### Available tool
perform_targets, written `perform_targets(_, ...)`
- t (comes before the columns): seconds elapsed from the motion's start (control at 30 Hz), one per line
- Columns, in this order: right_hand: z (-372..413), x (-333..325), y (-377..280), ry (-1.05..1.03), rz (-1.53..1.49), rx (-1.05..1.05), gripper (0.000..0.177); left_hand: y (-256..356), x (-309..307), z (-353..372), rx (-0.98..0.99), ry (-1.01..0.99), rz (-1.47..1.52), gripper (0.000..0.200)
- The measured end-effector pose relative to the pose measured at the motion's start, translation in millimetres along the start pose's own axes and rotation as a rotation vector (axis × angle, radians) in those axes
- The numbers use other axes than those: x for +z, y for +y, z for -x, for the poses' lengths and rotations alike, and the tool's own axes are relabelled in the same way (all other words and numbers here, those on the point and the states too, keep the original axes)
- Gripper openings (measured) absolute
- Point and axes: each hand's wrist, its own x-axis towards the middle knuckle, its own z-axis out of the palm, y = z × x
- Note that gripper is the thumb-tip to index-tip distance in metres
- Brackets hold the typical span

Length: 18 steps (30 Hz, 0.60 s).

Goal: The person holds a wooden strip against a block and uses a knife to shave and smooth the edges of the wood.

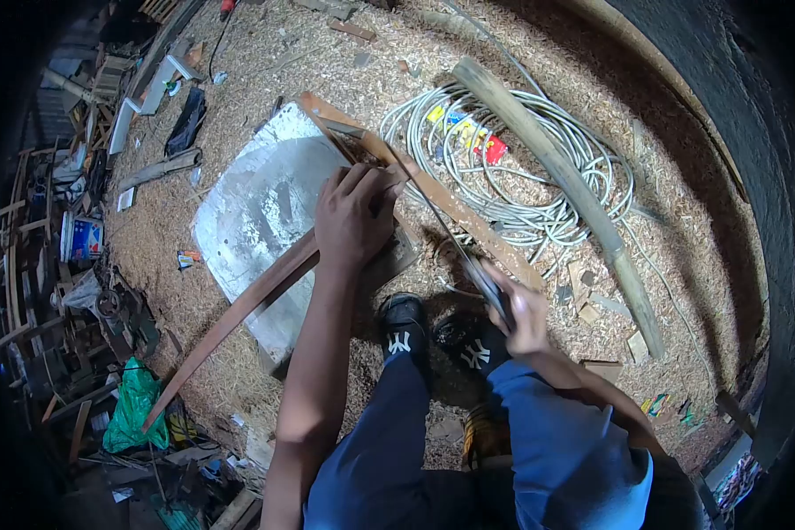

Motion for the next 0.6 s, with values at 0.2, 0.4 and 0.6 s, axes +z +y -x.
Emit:
perform_targets(0.2,-24,5,-9,-0.047,0.000,0.002,0.057,8,-6,-4,0.001,-0.012,-0.007,0.015)
perform_targets(0.4,-63,27,-10,0.011,-0.104,0.027,0.056,8,-6,-4,0.003,0.000,-0.021,0.014)
perform_targets(0.6,23,-14,-4,-0.003,-0.161,0.055,0.055,8,-6,2,-0.037,-0.033,0.009,0.014)
